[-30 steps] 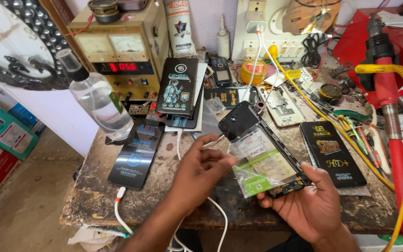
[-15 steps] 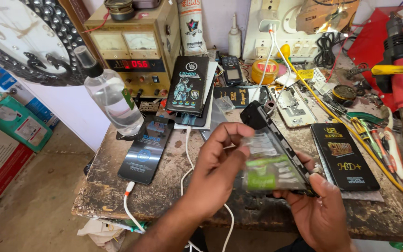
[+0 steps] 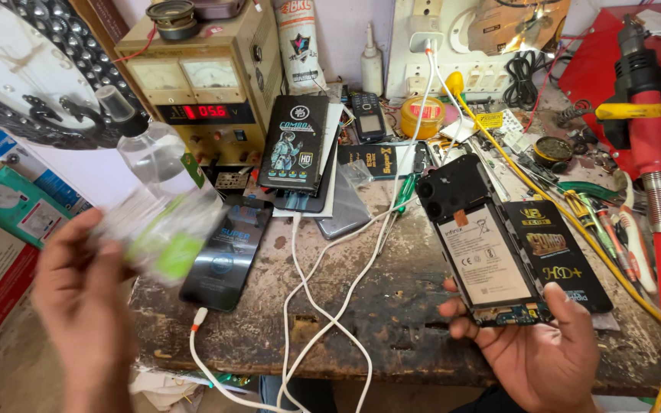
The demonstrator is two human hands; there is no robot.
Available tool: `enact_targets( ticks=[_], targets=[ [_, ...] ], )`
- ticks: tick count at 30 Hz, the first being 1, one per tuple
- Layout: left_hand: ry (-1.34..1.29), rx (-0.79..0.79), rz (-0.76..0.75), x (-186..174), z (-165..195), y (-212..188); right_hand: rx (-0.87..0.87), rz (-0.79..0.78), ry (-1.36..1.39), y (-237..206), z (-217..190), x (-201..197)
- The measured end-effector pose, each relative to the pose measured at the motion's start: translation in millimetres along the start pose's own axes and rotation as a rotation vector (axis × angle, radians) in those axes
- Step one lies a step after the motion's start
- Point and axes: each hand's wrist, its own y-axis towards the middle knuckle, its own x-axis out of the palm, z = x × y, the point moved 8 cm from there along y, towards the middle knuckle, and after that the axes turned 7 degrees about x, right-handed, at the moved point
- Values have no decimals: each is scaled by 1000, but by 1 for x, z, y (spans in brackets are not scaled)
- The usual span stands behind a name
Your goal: The person disassembles a smartphone, removes the battery, and inspects the internal components. They then connect a charging cable to a different phone and use a screwdriver to adjust internal parts. Finally, they reassemble the first phone with a new battery and back cover.
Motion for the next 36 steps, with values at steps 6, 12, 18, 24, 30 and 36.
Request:
enact_targets(
  ticks=[6,12,18,24,30,36],
  targets=[
    [770,-75,-209,-57,-86,-8,94,-216,169,2,-1,16],
    [753,-146,-244,-43,-94,-10,179,-163,211,5,-2,11],
    [824,28,-285,-24,-77,-5,145,-90,-144,-6,-15,11],
    [706,-205,-124,-37,-78,-2,99,43,-243,-11,-15,-8],
    [884,473,-34,11,22,-10,9,270,-64,-14,-22,-50],
    [345,420,-669,138,53,-66,153,471,-773,-4,-41,-57]
  ],
)
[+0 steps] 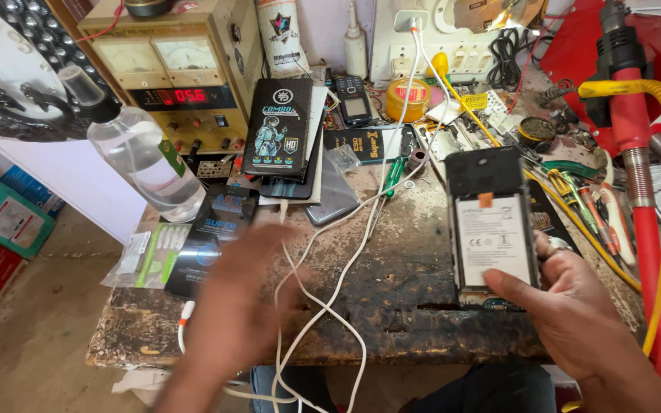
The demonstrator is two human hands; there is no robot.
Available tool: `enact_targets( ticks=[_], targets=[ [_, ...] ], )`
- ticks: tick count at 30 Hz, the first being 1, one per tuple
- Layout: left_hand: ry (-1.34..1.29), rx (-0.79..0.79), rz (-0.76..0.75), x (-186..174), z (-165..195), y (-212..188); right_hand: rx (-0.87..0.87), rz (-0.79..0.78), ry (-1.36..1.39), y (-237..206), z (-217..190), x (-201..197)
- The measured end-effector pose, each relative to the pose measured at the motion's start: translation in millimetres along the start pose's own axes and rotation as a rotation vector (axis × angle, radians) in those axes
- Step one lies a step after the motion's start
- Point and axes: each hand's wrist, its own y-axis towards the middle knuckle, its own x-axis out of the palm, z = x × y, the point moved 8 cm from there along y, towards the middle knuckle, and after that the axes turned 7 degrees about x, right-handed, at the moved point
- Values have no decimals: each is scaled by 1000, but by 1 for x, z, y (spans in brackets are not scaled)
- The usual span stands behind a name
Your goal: The person disassembles a smartphone, removes the battery, and inspects the internal components. They then connect a charging cable to a different phone and use a screwdriver to adjust internal parts. Finally, they reassemble the first phone with a new battery and back cover.
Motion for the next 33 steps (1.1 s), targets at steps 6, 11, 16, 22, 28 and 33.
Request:
enact_targets(
  ticks=[6,11,16,22,28,33],
  targets=[
    [46,273,-562,126,65,4,-180,-19,295,-8,-29,-22],
    [161,174,-757,195,51,34,-360,28,325,-27,-52,-52],
    [85,306,-828,211,67,32,-279,-349,725,-35,-53,-15],
    [228,80,-926,180,26,23,-71,-834,1006,-37,-60,50],
    [207,98,-861,154,19,22,-68,-607,724,-14,-58,70],
    [174,126,-741,123,3,20,-528,-189,-955,-16,-92,71]
  ],
)
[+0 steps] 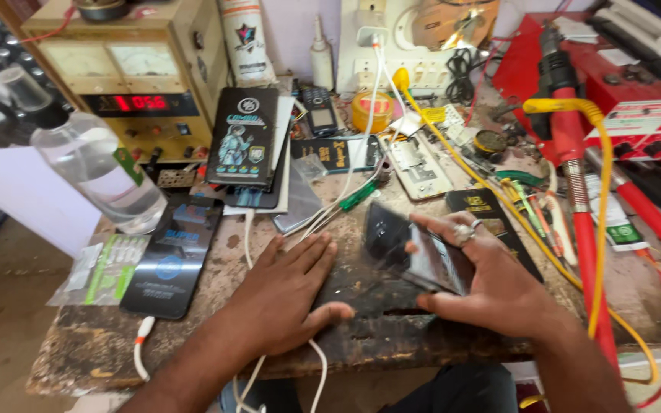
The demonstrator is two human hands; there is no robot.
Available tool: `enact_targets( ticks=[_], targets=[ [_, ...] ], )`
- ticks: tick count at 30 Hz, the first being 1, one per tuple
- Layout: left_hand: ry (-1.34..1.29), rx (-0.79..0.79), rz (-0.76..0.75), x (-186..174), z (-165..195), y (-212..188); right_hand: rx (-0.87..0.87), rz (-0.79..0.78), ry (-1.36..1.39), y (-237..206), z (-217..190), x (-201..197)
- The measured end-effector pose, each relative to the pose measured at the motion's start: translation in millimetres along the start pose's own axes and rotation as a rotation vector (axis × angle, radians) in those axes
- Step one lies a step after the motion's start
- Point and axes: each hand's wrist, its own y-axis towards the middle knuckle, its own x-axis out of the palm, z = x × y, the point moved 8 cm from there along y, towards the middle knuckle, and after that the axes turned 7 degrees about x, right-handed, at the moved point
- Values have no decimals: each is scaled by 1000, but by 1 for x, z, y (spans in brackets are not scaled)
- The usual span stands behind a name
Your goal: The person disassembles a smartphone, removes the battery, and inspects the internal components. They then connect a charging cable to a different phone and use a screwdriver to adjust internal parts. Finally, they reassemble the first phone with a new battery and back cover.
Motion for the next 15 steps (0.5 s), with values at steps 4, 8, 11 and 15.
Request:
enact_targets(
  ticks=[4,8,11,15],
  targets=[
    [-64,136,247,-26,3,-10,198,-129,-278,17,5,19],
    [-283,75,331,-46,0,-10,264,-244,-221,26,8,32],
    [-277,95,373,-58,6,3,297,-306,-244,27,16,40],
    [-208,117,220,-50,8,38,-205,-161,-283,31,-17,31]
  ],
)
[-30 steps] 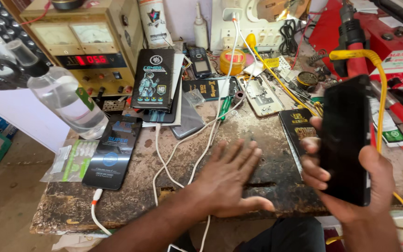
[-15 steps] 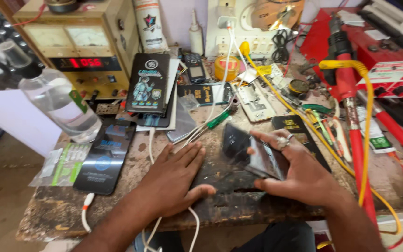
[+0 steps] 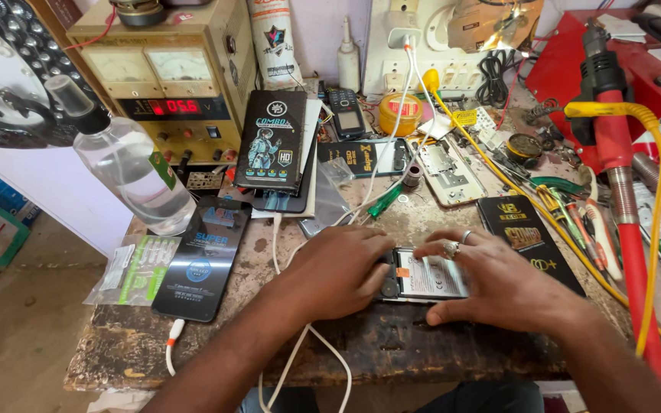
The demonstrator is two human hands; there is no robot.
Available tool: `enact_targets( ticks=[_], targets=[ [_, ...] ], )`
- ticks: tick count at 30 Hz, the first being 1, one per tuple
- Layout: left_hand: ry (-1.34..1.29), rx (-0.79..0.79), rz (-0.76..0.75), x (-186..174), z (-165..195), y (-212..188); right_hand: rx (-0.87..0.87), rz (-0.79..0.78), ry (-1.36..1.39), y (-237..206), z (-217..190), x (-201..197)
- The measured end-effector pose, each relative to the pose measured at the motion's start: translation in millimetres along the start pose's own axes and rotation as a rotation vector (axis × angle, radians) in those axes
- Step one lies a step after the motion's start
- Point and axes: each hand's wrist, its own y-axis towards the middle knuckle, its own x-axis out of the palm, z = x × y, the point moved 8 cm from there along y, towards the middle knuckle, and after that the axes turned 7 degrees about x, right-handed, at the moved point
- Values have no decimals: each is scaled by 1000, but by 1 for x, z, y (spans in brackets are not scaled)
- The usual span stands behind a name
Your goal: The person disassembles a smartphone, removes the battery, and inspects the internal components. They then connect a charging cable to a different phone and use a screwdriver to adjust internal parts. Finally, they reassemble the first phone with a new battery and back cover.
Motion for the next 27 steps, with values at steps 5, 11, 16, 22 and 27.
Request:
enact_targets(
  ticks=[5,11,16,22,27],
  targets=[
    [40,36,-4,11,-8,30,440,228,1,47,54,-54],
    [-11,214,133,24,-2,26,140,176,-380,171,43,-63],
    [-23,179,39,41,-10,19,430,-145,-607,206,79,-24],
    [7,205,48,39,-5,20,422,15,-406,211,99,-22],
    [-57,196,57,37,-7,21,586,-210,-605,198,101,-3]
  ],
)
